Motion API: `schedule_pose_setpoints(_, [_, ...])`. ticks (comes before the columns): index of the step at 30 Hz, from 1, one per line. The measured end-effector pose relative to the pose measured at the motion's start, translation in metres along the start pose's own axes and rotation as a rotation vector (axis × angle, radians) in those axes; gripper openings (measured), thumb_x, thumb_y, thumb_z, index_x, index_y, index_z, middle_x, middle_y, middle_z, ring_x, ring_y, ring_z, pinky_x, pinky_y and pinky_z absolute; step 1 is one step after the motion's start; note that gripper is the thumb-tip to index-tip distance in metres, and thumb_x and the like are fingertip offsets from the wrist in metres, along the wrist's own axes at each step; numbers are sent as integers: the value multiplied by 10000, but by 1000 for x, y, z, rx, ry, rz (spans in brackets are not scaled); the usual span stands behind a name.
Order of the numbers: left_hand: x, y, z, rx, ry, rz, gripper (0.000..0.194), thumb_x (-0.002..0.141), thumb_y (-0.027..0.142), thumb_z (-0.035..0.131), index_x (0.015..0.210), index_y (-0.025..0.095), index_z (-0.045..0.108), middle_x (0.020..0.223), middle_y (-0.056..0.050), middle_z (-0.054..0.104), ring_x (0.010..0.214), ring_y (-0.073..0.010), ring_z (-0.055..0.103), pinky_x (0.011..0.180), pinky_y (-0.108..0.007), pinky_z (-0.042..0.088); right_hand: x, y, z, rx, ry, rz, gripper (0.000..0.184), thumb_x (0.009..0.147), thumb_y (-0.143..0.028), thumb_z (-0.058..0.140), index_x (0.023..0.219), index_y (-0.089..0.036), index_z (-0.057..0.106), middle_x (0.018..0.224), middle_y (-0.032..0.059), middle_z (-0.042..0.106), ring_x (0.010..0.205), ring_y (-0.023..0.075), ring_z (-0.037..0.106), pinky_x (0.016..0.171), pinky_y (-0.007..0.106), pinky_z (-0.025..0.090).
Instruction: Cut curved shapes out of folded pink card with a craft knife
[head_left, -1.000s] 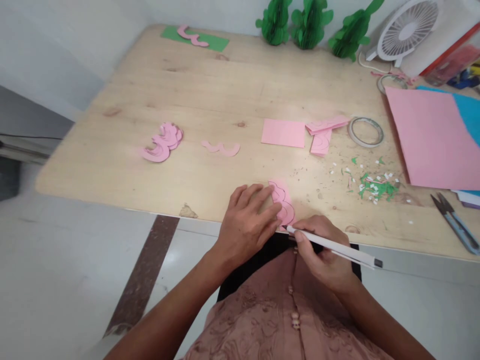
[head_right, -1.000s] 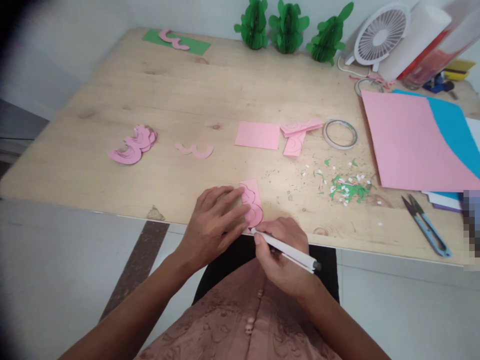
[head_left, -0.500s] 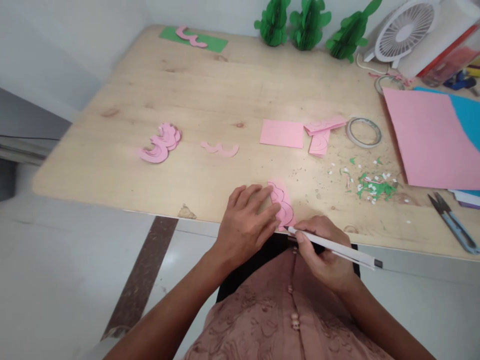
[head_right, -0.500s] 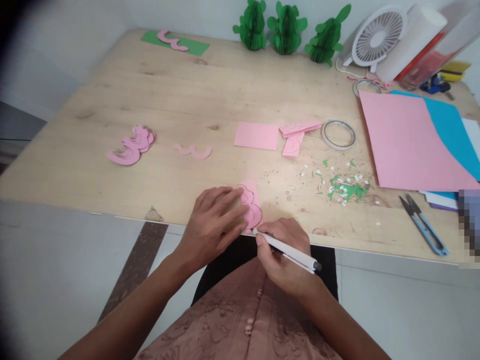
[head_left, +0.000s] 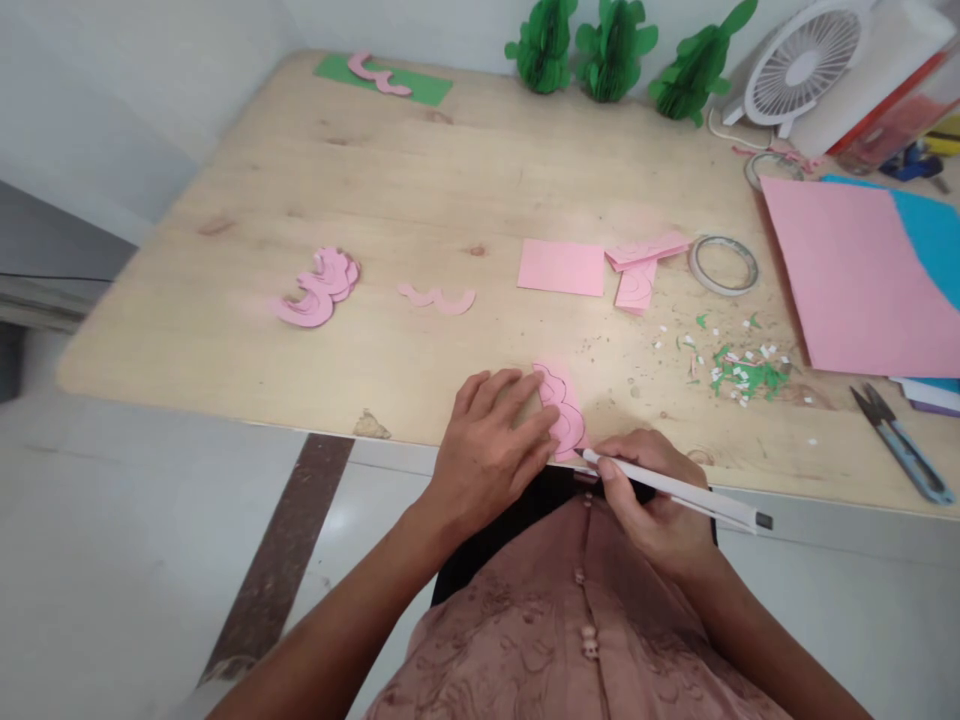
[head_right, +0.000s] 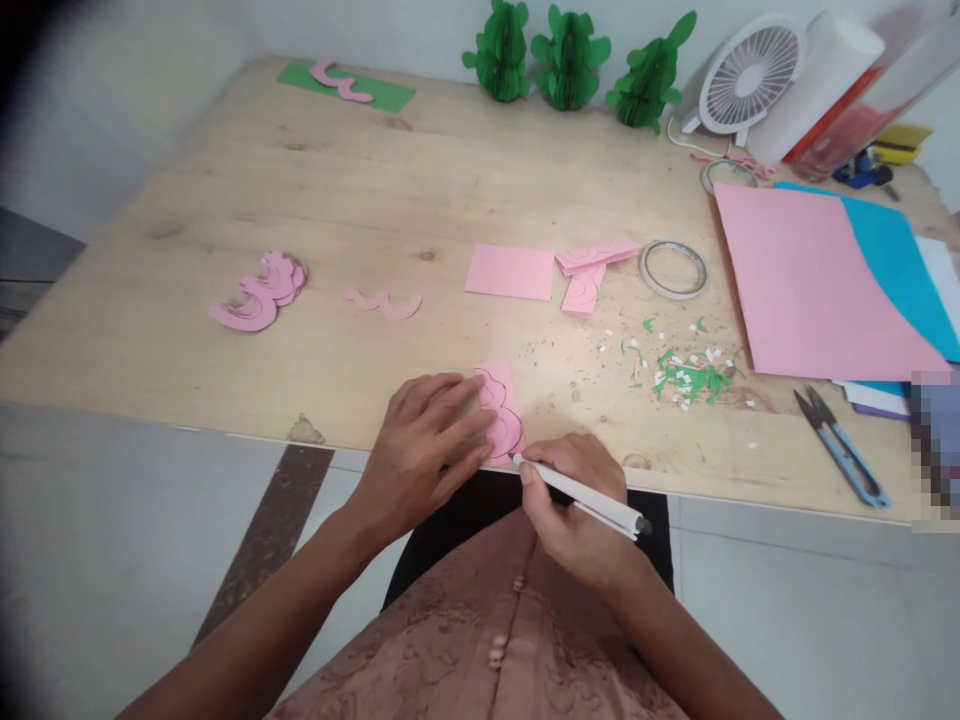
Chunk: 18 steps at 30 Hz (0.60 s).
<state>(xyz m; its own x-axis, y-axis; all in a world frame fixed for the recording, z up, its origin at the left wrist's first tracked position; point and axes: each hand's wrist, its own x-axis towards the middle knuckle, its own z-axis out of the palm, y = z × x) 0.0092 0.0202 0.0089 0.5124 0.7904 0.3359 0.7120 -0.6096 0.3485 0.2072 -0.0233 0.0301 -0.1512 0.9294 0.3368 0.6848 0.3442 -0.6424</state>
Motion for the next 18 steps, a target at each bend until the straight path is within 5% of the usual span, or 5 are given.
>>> schedule_pose_setpoints(11, [-1,-1,1,-16,20,1,180,923,285,543,1056,230,651,1329,-86,592,1226,-291,492,1048,-521,384,0,-2,-3,12,6,64,89,898,-210,551,869,-219,635,733,11,683,659,155,628,611,284,475])
schedule_pose_setpoints(18, [0,-1,1,-21,16,-1,195,913,279,558,1058,214,670,1331,-100,591,1230,-297,488,1051,-517,376,2,-2,-3,43,-25,-32,203,919,-182,508,1068,-211,644,866,54,725,772,195,666,700,340,510])
